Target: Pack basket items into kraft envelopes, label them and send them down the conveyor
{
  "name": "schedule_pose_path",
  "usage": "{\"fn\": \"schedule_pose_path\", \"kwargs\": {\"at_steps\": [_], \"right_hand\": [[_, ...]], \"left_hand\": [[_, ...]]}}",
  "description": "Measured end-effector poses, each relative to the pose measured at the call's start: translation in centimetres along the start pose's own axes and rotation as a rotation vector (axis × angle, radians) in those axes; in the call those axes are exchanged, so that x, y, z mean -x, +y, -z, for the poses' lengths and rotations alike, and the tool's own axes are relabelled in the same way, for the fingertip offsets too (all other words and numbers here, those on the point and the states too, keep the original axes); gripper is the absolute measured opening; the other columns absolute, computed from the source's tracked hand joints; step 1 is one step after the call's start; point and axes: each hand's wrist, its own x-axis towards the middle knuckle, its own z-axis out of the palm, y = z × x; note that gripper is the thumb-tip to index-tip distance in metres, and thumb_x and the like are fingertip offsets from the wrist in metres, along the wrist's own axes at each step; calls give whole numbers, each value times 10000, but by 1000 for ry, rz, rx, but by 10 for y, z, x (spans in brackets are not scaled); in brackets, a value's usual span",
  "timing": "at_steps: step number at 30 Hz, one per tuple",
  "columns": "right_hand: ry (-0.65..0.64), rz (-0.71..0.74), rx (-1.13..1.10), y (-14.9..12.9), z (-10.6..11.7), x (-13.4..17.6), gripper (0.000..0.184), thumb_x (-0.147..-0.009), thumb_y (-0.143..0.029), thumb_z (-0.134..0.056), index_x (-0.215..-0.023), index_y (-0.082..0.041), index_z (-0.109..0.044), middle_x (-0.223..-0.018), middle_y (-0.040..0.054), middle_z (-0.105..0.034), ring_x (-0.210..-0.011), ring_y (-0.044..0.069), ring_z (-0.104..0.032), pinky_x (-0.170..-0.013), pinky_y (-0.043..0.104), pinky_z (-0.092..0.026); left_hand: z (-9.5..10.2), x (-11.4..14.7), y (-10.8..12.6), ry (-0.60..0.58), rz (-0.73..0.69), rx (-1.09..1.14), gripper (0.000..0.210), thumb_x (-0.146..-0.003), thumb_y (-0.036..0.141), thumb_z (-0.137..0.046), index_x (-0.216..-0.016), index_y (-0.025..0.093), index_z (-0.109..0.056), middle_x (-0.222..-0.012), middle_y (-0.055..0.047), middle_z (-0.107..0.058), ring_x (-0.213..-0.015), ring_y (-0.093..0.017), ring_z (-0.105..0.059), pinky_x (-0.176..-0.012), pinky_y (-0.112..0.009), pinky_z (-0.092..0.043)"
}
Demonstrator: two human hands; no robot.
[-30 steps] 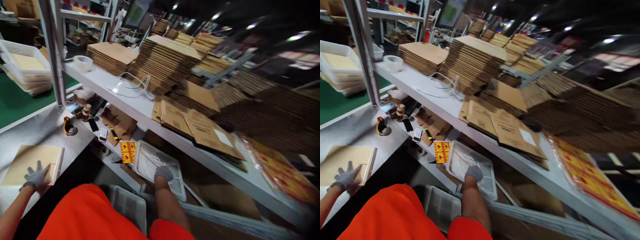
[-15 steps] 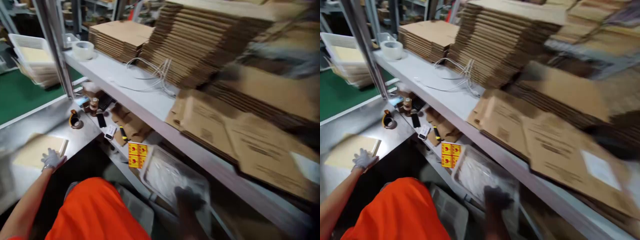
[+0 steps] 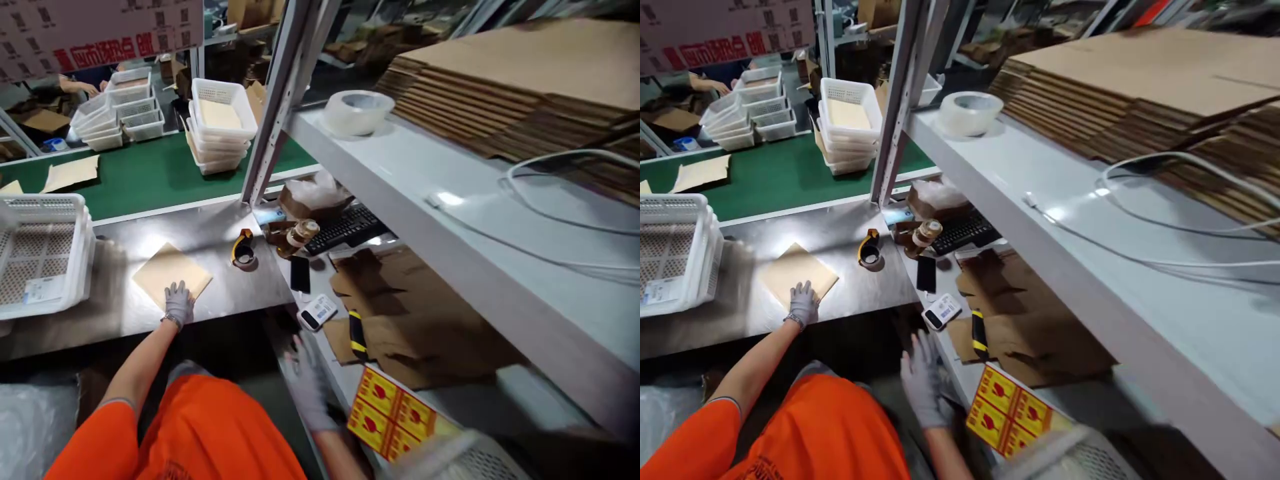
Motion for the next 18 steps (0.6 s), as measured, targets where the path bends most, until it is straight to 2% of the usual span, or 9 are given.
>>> {"fn": "schedule_pose_path", "kwargs": {"at_steps": [1,3,4,6,8,11,15,18], "right_hand": [[-62,53,-54,-24,-34,-8,487,-1073,-435,-472,-1446,-347,-773,-1696,214,-689,-1699,454,-563,-1376,735,-507],[-338,175,-112,-78,-101,-24,562,-1080,-347,-434,-1545,-237,-730,-1758,237,-646,-1728,431,-536,-1417,703,-464],[-405,213,-116,-103,-130,-33,560,-1066,-311,-456,-1538,-219,-742,-1737,229,-673,-1703,412,-571,-1416,665,-475],[-497,262,-100,-146,-178,-53,535,-1035,-268,-545,-1516,-203,-770,-1710,208,-709,-1673,388,-604,-1429,607,-459],[-561,269,-50,-173,-209,-73,519,-1005,-224,-610,-1486,-159,-793,-1683,232,-725,-1645,406,-625,-1423,613,-450],[-633,240,60,-186,-228,-98,543,-1015,-174,-603,-1522,-64,-760,-1749,305,-633,-1684,442,-572,-1427,652,-407],[-678,204,197,-188,-224,-125,575,-1069,-175,-554,-1607,-20,-683,-1844,317,-504,-1757,399,-473,-1465,583,-314],[-689,168,287,-195,-219,-141,577,-1063,-168,-551,-1602,-5,-680,-1844,330,-497,-1742,378,-482,-1432,526,-346]], "left_hand": [[-2,0,-2,3,-15,10,410,-1123,336,-638,-1408,107,-825,-1840,-227,-549,-1676,-517,-460,-1386,-723,-352],[-7,-1,-5,8,-50,33,469,-1134,335,-630,-1490,75,-790,-1851,-260,-520,-1693,-524,-446,-1413,-737,-309],[-9,-2,-7,8,-67,46,514,-1143,339,-620,-1550,57,-757,-1857,-279,-504,-1703,-532,-437,-1421,-747,-288],[-14,-4,-10,-4,-98,72,588,-1145,337,-615,-1646,39,-692,-1860,-307,-484,-1716,-551,-429,-1425,-775,-260],[-20,-7,-13,-46,-123,99,636,-1128,316,-630,-1696,30,-650,-1867,-327,-461,-1735,-573,-409,-1427,-809,-233],[-28,-11,-18,-111,-164,147,658,-1121,273,-604,-1730,25,-613,-1889,-341,-409,-1775,-563,-361,-1454,-801,-187],[-31,-2,-36,-135,-220,206,661,-1119,270,-583,-1742,48,-609,-1912,-331,-363,-1801,-536,-330,-1480,-753,-165],[-29,11,-64,-171,-234,223,689,-1101,285,-614,-1760,84,-605,-1928,-300,-355,-1807,-531,-319,-1485,-738,-180]]}}
